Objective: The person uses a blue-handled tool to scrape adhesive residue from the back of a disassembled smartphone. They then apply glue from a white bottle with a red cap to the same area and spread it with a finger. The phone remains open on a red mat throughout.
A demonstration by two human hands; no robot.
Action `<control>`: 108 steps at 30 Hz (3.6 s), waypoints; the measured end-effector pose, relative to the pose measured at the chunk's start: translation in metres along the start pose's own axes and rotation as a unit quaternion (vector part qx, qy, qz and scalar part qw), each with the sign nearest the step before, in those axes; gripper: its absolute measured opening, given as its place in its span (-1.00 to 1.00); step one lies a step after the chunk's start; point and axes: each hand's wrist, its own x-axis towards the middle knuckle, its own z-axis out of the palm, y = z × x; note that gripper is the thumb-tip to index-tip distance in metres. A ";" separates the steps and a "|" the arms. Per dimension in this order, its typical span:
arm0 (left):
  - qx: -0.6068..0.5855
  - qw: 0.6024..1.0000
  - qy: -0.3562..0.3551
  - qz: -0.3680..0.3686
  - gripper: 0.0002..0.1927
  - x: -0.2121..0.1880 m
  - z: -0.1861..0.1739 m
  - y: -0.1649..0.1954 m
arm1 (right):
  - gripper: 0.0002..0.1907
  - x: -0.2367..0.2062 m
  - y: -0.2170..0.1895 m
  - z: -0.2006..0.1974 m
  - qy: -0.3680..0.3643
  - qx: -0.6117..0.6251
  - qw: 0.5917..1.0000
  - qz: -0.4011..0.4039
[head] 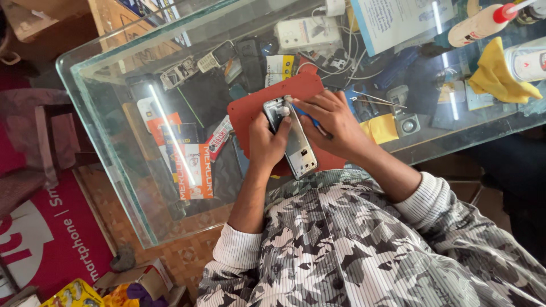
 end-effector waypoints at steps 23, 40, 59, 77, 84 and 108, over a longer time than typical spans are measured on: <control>-0.001 0.999 -0.006 -0.044 -0.82 0.004 -0.002 0.004 | -0.64 0.010 0.001 -0.006 -0.013 -0.011 1.000 -0.015; 0.017 1.000 0.005 -0.013 -0.78 0.003 -0.004 -0.002 | -0.80 0.033 0.025 -0.009 -0.076 0.014 0.997 0.011; 0.011 0.999 0.035 -0.030 -0.81 0.006 0.002 -0.010 | -0.56 -0.022 -0.004 -0.026 -0.013 0.013 0.999 0.032; 0.008 0.999 0.022 -0.049 -0.82 0.008 0.001 -0.005 | -0.57 0.010 0.004 0.002 0.007 -0.018 0.999 -0.033; -0.008 0.999 0.019 -0.042 -0.82 0.009 0.001 0.003 | -0.61 0.009 0.009 0.003 0.007 -0.054 0.999 -0.006; 0.171 0.915 0.262 0.256 -0.74 -0.005 0.007 0.008 | -0.57 -0.056 -0.024 -0.028 0.002 -0.022 0.996 0.087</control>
